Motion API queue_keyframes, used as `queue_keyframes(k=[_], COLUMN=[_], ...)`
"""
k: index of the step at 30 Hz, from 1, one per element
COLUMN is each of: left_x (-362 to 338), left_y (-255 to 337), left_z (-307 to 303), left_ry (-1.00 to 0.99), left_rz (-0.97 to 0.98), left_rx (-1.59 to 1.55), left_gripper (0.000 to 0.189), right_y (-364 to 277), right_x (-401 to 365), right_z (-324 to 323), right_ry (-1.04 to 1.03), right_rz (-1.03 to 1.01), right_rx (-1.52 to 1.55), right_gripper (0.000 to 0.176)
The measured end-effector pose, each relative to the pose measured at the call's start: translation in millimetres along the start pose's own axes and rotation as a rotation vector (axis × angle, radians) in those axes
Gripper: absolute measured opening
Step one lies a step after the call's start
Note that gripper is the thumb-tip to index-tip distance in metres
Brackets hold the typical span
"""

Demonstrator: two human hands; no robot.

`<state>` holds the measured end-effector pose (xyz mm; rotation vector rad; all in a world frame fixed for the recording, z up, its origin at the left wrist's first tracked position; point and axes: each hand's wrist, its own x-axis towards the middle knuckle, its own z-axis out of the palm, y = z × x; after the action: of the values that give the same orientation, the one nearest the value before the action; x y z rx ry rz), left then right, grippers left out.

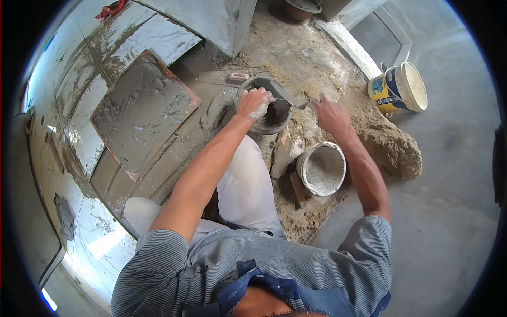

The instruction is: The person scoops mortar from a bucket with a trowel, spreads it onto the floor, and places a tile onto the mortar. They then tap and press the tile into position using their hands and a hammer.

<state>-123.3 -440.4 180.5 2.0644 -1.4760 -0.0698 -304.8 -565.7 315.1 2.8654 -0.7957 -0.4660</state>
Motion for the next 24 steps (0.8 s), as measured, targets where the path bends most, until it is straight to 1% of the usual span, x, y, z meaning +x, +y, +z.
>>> queue_keyframes(k=[1, 3, 5, 7, 8, 9, 10, 11, 13, 14, 15, 17, 18, 19, 20, 21, 23, 24], left_x=[-0.6, 0.9, 5.1, 13.3, 19.6, 26.6, 33.9, 38.1, 47.3, 52.7, 50.4, 47.3, 50.5, 50.4, 46.5, 44.1, 39.8, 37.0], left_y=[-1.1, -2.6, -2.6, -8.2, -11.7, -14.9, -18.9, -22.0, -17.7, -24.1, -34.4, -55.2, -76.0, -87.5, -74.3, -70.0, -69.1, -73.0], left_z=[-1.4, -2.6, 0.0, 1.4, 2.4, 3.4, 5.0, 6.5, 0.1, 2.6, 9.9, 28.9, 42.5, 55.2, 32.6, 29.6, 23.1, 30.6], left_ry=[-0.005, -0.013, -0.025, 0.030, 0.020, 0.010, 0.030, 0.042, -0.014, -0.027, -0.048, 0.066, 0.085, 0.105, 0.038, 0.034, -0.039, 0.011], left_rz=[-0.043, -0.059, -0.061, -0.028, -0.081, -0.076, -0.126, -0.175, -0.305, -0.232, -0.161, -0.034, -0.015, -0.002, -0.062, -0.056, 0.010, 0.022], left_rx=[0.000, -0.004, -0.021, -0.117, -0.180, -0.188, -0.210, -0.231, -0.232, -0.200, -0.175, -0.171, -0.059, 0.056, -0.192, -0.193, -0.087, -0.101], left_gripper=[0.018, 0.018, 0.019, 0.018, 0.021, 0.021, 0.022, 0.023, 0.024, 0.029, 0.034, 0.047, 0.051, 0.055, 0.056, 0.056, 0.057, 0.055], right_y=[-3.3, 12.4, 46.3, 59.1, 74.2, 92.5, 98.8, 92.9, 79.7, 73.5, 63.6, 46.5, 33.2, 19.2, 8.7, 1.1, -10.7, -13.1], right_x=[-3.7, -32.2, -60.1, -100.4, -119.7, -139.6, -155.4, -170.0, -204.6, -220.6, -233.7, -255.5, -260.7, -263.7, -261.5, -258.3, -250.2, -244.1], right_z=[-8.4, -34.2, -31.7, -54.3, -41.3, -17.5, 1.7, 12.9, 36.2, 63.1, 86.0, 145.1, 166.7, 188.9, 212.9, 239.6, 296.7, 331.8], right_ry=[-0.045, -0.069, -0.088, -0.076, -0.081, 0.022, 0.124, 0.110, 0.007, 0.070, 0.125, 0.147, 0.165, 0.219, 0.280, 0.282, 0.472, 0.475], right_rz=[-0.086, -0.153, -0.139, -0.053, -0.042, -0.024, -0.004, 0.013, 0.482, 0.625, 0.718, 0.850, 0.948, 1.025, 1.090, 1.097, 1.252, 1.236], right_rx=[-0.090, -0.021, -0.020, 0.069, 0.070, 0.167, 0.265, 0.274, 0.760, 0.978, 1.116, 1.047, 1.146, 1.177, 1.209, 1.211, 1.311, 1.316], right_gripper=[0.038, 0.039, 0.040, 0.044, 0.044, 0.042, 0.041, 0.041, 0.038, 0.038, 0.038, 0.031, 0.031, 0.033, 0.035, 0.035, 0.043, 0.043])
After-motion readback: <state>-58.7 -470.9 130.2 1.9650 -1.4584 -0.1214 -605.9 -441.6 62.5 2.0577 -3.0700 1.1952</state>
